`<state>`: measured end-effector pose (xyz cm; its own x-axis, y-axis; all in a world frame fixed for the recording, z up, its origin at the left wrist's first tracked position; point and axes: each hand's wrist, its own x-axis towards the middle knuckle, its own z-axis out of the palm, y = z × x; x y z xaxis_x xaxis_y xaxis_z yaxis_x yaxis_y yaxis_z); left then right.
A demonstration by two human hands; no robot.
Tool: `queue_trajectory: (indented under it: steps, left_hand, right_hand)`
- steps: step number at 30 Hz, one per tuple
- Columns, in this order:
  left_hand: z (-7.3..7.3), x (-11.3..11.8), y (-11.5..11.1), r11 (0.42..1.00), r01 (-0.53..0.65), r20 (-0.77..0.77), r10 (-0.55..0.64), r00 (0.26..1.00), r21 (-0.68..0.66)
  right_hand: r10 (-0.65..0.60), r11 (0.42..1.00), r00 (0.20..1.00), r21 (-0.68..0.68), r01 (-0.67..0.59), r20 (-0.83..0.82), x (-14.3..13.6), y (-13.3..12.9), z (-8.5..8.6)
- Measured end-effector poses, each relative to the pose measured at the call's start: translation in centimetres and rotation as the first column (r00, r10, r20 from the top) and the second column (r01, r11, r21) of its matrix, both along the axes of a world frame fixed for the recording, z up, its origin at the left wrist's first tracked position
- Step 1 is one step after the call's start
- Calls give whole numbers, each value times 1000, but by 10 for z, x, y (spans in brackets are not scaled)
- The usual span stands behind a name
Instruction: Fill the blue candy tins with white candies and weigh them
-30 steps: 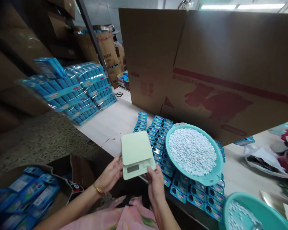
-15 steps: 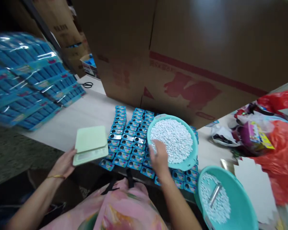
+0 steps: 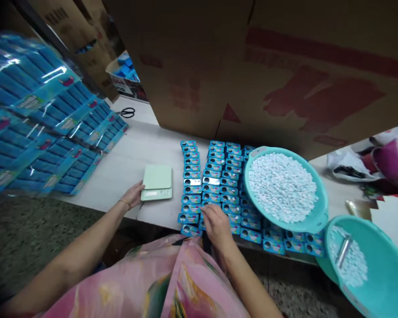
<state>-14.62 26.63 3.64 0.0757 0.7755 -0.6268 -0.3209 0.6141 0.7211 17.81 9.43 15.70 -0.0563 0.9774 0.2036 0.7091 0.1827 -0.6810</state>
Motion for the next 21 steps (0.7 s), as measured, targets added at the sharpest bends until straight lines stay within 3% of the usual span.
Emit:
queue_trajectory:
  steps: [5, 9, 11, 14, 17, 21]
  left_hand:
    - [-9, -7, 28, 966, 253, 52, -256, 965, 54]
    - [-9, -13, 33, 953, 302, -63, -299, 952, 35]
    - [-9, -19, 33, 965, 261, -124, -258, 958, 11]
    - [-9, -29, 26, 970, 241, -77, -243, 967, -40]
    - [-9, -42, 12, 962, 262, -64, -268, 961, -82]
    - [-13, -64, -6, 953, 255, -105, -274, 956, -163]
  right_hand:
    - [208, 945, 976, -270, -184, 65, -115, 35, -30]
    - [303, 872, 909, -469, -143, 287, -165, 63, -63]
    - [310, 851, 862, -521, -63, 401, -177, 71, -79]
    - [301, 869, 818, -494, -24, 490, -184, 78, -96]
    - [299, 891, 807, -453, -44, 510, -184, 84, -103]
    - [314, 874, 796, -484, -30, 518, -184, 93, -108]
